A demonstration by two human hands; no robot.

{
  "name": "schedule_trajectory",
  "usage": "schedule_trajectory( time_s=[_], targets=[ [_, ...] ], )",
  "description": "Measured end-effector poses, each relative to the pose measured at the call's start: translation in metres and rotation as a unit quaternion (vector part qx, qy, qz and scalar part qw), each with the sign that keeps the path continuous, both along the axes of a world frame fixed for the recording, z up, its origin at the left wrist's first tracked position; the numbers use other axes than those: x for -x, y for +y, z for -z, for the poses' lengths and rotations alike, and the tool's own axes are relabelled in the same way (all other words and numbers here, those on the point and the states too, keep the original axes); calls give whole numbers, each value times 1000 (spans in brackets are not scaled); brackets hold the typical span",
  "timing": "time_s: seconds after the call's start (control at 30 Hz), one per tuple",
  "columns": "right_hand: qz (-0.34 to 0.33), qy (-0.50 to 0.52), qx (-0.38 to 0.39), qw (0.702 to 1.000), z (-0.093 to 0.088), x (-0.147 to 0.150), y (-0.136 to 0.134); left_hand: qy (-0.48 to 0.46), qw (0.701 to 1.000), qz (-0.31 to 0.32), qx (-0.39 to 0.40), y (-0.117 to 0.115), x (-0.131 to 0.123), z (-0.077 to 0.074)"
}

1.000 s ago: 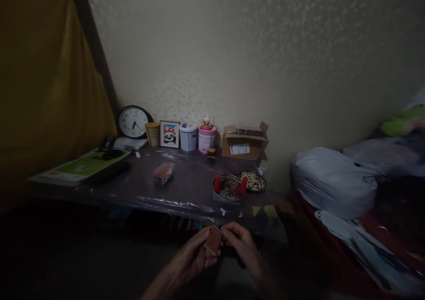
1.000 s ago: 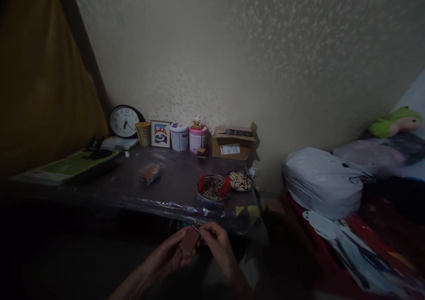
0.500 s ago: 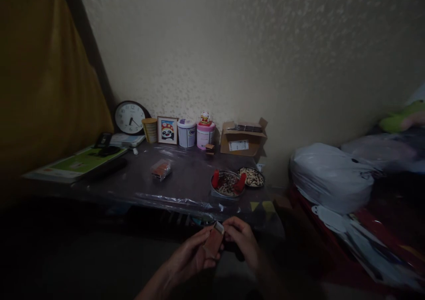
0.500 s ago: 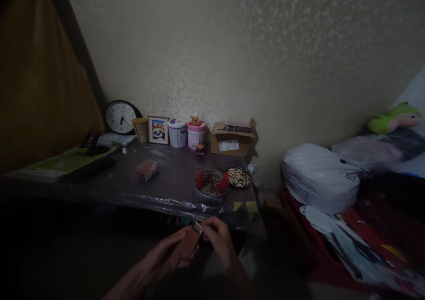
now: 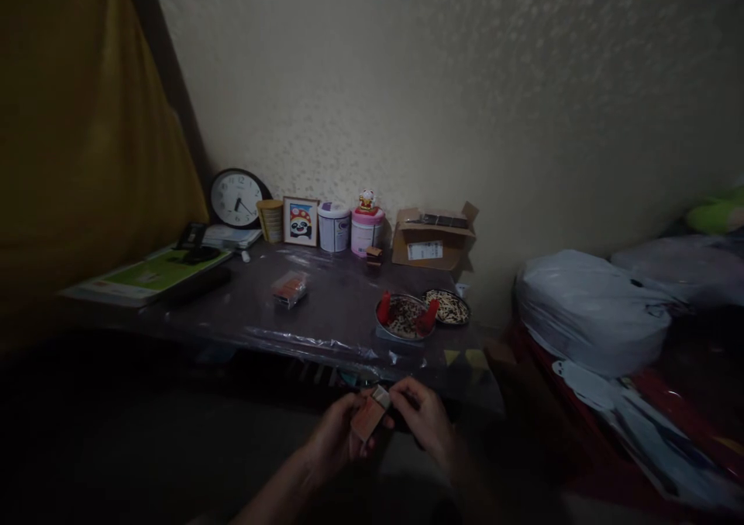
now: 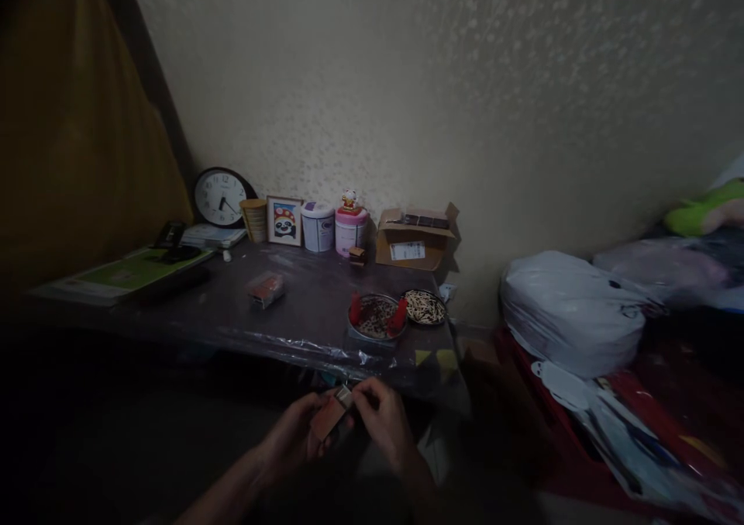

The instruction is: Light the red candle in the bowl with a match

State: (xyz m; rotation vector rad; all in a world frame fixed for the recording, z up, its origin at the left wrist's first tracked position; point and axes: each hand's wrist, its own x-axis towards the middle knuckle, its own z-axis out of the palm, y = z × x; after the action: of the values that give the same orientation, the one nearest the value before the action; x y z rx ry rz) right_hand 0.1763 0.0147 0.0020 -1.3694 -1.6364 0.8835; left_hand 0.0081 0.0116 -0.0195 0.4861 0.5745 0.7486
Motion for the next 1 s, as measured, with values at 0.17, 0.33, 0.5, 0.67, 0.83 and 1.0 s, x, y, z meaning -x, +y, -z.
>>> schedule_trajectory(
  time_s=[0.17, 0.33, 0.5, 0.67, 0.83, 1.0],
  targets=[
    [-15, -96, -93, 991, -6, 2, -4, 45, 999, -8, -23, 3, -2, 5],
    [-58, -168, -106, 978, -13, 6, -12, 89, 995, -22, -25, 1, -4, 9],
    [-72, -217, -110, 967, -10, 6, -13, 127, 991, -24, -39, -1, -5, 14],
    [-74, -243, -120, 960, -7, 7, -14, 151, 987, -2, -53, 2, -5, 20],
    [-92, -256, -133, 953, -4, 5, -14, 181, 982, -10, -55, 3, -4, 26],
    [-96, -267, -138, 949, -5, 5, -13, 192, 979, 12, -68, 2, -2, 17]
  ],
)
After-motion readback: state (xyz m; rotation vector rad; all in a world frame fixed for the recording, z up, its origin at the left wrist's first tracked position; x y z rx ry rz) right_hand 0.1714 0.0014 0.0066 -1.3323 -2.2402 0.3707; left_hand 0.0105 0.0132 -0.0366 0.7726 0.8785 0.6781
